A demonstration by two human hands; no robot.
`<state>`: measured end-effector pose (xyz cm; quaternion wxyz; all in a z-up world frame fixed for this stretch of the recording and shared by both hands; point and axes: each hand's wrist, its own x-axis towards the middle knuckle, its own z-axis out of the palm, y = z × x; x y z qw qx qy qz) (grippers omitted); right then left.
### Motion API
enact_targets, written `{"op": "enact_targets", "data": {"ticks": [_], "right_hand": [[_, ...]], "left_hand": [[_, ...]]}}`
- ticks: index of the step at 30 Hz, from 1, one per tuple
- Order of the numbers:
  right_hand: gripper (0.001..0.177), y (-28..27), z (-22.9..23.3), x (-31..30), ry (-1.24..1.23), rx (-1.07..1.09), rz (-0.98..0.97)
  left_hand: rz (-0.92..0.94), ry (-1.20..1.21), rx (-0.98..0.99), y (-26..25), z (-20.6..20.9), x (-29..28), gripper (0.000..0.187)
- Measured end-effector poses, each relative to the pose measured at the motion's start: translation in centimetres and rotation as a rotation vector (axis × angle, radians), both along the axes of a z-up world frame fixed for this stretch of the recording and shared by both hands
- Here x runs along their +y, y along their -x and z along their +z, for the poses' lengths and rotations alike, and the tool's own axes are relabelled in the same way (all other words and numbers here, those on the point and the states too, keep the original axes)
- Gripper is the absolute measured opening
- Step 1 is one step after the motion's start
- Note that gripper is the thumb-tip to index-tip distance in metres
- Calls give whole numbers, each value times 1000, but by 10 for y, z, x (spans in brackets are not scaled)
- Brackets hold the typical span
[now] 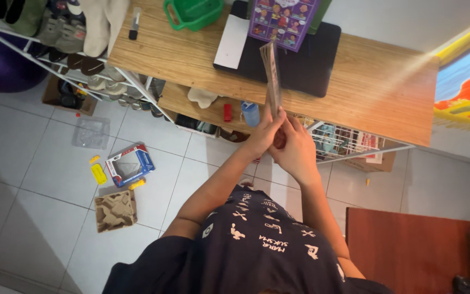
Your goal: The person wipes the surfaces of several items on a wooden table using a small cloth. They handle a yellow toy, a camouflage toy gun, a green book, and a magazine, wiping each one before placing it back on the table.
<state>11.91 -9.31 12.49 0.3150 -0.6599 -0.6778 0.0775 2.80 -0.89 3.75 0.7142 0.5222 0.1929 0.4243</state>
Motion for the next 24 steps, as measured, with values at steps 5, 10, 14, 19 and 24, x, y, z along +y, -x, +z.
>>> {"op": "enact_targets", "data": {"ticks": [5, 10, 14, 19, 24], "right_hand": [[57, -15, -15, -12, -40, -33, -167], [43, -53, -35, -29, -205, 121, -303], [39, -99, -34, -50, -187, 584, -436], [23, -159, -26, -100, -227, 1050, -533], [25, -235, -58, -184, -310, 1132, -764]], "left_hand": [[18, -232, 55, -26, -3, -12, 88], [-43, -428, 230, -56, -1, -5, 81], [-234, -294, 115, -75, 6, -16, 71], [-364, -163, -34, -99, 12, -47, 54], [-394, -108, 46, -113, 15, -71, 44]]}}
